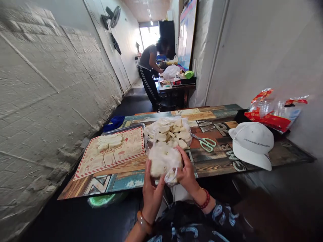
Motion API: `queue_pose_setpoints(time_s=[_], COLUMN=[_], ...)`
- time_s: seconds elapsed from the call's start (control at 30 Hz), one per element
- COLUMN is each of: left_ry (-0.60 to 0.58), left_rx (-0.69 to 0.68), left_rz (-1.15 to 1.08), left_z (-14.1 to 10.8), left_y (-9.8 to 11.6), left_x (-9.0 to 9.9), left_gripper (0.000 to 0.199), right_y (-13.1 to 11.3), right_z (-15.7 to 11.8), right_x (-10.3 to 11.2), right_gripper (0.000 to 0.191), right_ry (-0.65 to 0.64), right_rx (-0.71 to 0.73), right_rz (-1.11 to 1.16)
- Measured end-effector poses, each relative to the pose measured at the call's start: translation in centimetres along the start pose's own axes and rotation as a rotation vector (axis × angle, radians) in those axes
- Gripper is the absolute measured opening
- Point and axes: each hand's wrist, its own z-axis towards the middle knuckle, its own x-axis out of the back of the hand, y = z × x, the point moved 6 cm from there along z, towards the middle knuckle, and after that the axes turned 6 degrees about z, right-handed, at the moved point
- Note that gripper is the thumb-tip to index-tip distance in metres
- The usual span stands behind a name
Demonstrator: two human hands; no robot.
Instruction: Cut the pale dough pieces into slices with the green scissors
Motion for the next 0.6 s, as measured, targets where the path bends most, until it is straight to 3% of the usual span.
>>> queue_pose_setpoints(time_s=[0.1,0.2,0.4,0.6], left_ry=[-0.007,-0.042,-0.246,-0.347], left_rx=[-0.100,-0.196,-0.263,-0.183], left_rz=[0.021,0.040,-0.086,-0.133], left_z=[0.7,3.1,9.3,14.3], left_y=[2.5,4.8,7.3,7.6], left_x=[-0.4,-2.9,-12.3,-20.8], left_gripper=[0.078,0.075,0.068,0.067], right_y=[-2.5,-3.6,-2.2,1.2], right_z=[0.8,2.6,7.7,14.0], right_x=[1.3,3.5,10.6,16.9], right_gripper=[0.065,0.066,0.059,0.052], right_ry=[0.024,0.083,0.265,0.336], right_rx=[0.071,0.118,0.158,0.204], right_rz=[-0.034,-0.013,-0.061,-0.192])
